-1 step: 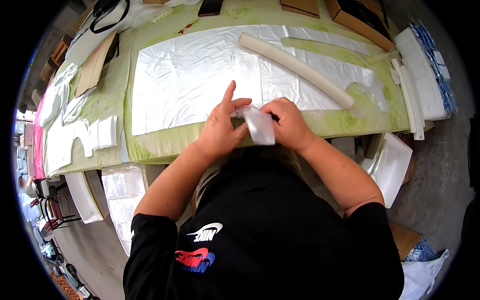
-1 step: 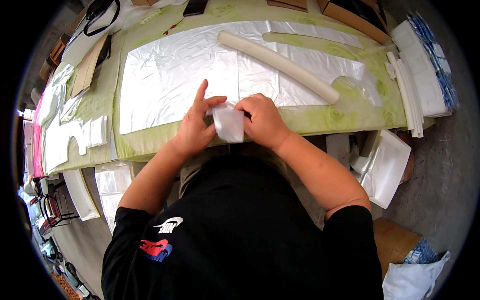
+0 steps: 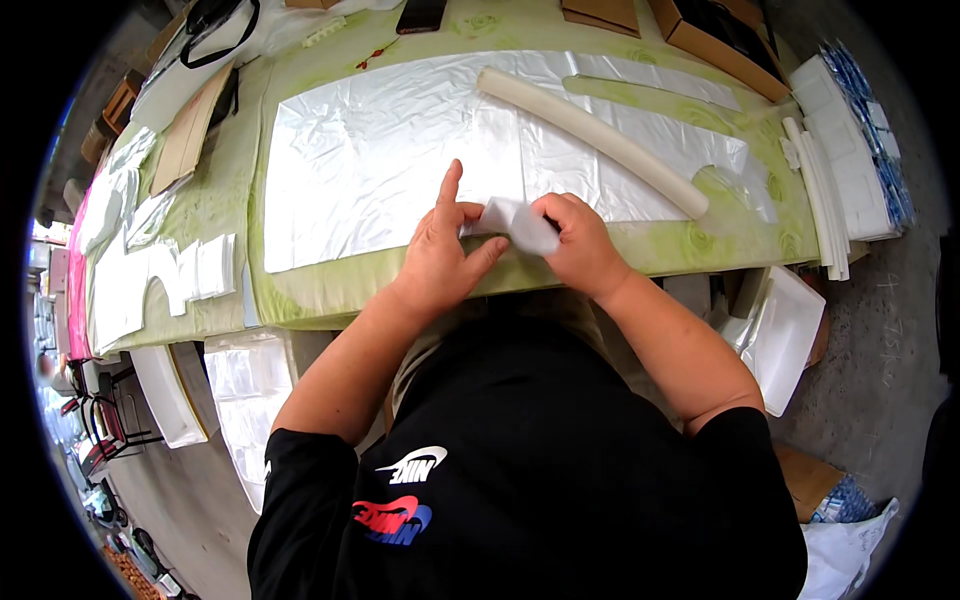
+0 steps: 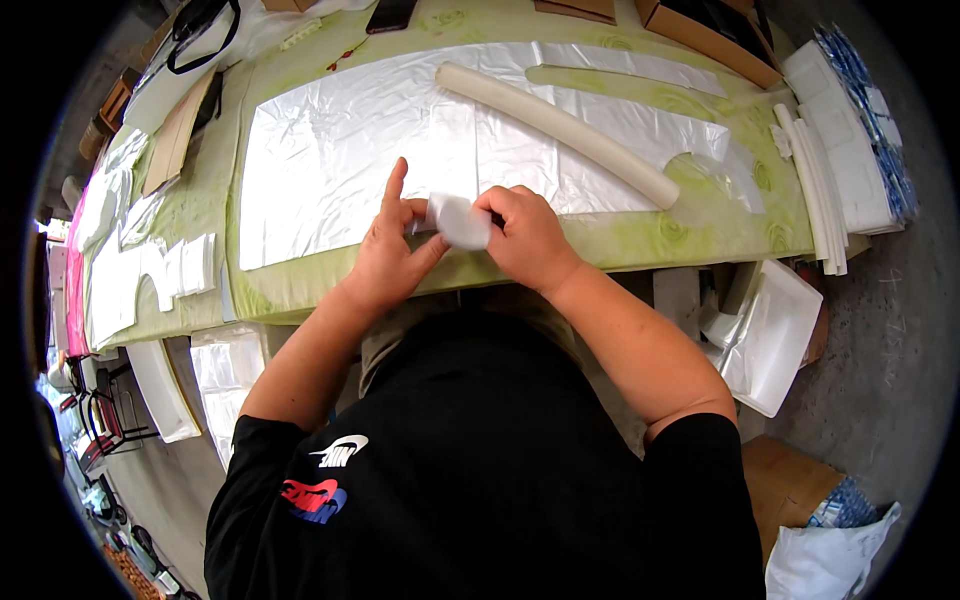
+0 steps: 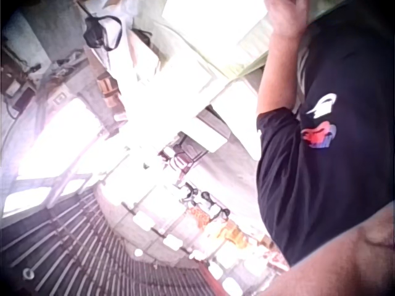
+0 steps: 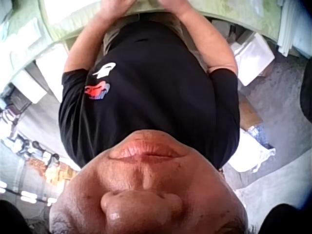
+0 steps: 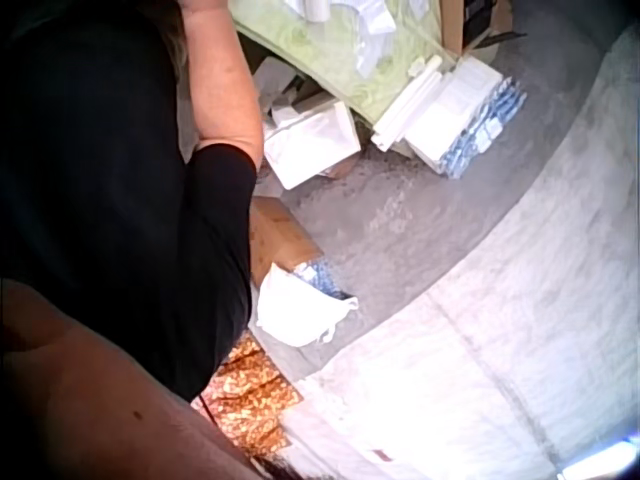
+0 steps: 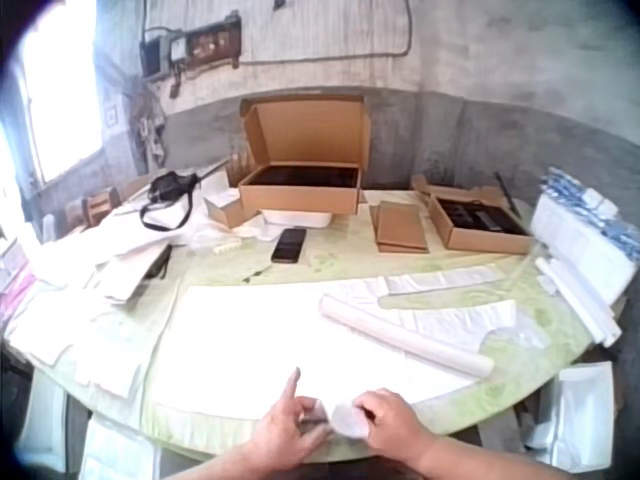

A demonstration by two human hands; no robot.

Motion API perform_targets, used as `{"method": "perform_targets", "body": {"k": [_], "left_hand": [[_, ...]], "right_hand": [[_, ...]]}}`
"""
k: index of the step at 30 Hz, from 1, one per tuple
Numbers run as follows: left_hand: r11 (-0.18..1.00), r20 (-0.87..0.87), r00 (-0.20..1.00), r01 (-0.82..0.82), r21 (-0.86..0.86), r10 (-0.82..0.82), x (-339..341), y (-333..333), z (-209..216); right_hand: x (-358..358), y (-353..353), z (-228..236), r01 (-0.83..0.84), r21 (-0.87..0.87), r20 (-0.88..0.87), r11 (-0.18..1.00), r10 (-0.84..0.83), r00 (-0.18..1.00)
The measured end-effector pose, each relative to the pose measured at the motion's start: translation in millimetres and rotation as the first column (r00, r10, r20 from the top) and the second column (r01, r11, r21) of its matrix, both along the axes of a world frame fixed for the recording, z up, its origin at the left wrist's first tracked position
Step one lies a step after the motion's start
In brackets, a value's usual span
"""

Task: The person wraps a white rectangular object in bubble wrap on a workbench. They roll the bubble wrap around the object, fold the edges, and secure the package with tape. The person repeats this process for multiple items.

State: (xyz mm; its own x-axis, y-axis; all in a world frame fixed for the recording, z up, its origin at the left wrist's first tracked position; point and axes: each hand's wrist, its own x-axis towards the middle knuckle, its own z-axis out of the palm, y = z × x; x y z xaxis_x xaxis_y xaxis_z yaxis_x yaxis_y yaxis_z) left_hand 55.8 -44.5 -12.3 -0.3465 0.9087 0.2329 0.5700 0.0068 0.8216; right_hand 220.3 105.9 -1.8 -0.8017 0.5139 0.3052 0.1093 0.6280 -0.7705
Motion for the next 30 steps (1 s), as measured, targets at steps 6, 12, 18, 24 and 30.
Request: {"method": "perform_targets", "body": {"k": [6,12,18,24,30], "left_hand": [[0.989,-0.181,0.976,-0.135,-0.057,0.123,-4.3,5.8,-3.1],[0.980,-0.156,0.975,-0.177,-0.093,0.161,-4.4,9.0,4.2],[0.967,-0.220,0.947,-0.250,-0.045,0.234,-0.6,2.0,9.6],[0.991,-0.372,0.924,-0.119,-0.061,0.089,-5.6,-23.0,11.4],[0.988,-0.491,0.866,0.021,-0.154,-0.095,0.5,-24.6,16.0]], "right_hand": [[-16.8,-3.7,15.2,0.195,-0.143,0.235,0.970,-0.158,0.959],[-38.0,8.4,30.6,0.247,-0.073,0.466,0.966,-0.186,0.865],[-33.7,8.0,26.4,0.206,-0.153,0.402,0.967,-0.130,0.906],[8.1,-1.1,1.0,-0.119,-0.102,-0.027,0.988,0.117,0.993],[8.4,-4.8,3.7,-0.125,0.007,0.004,0.992,0.125,0.992]]}}
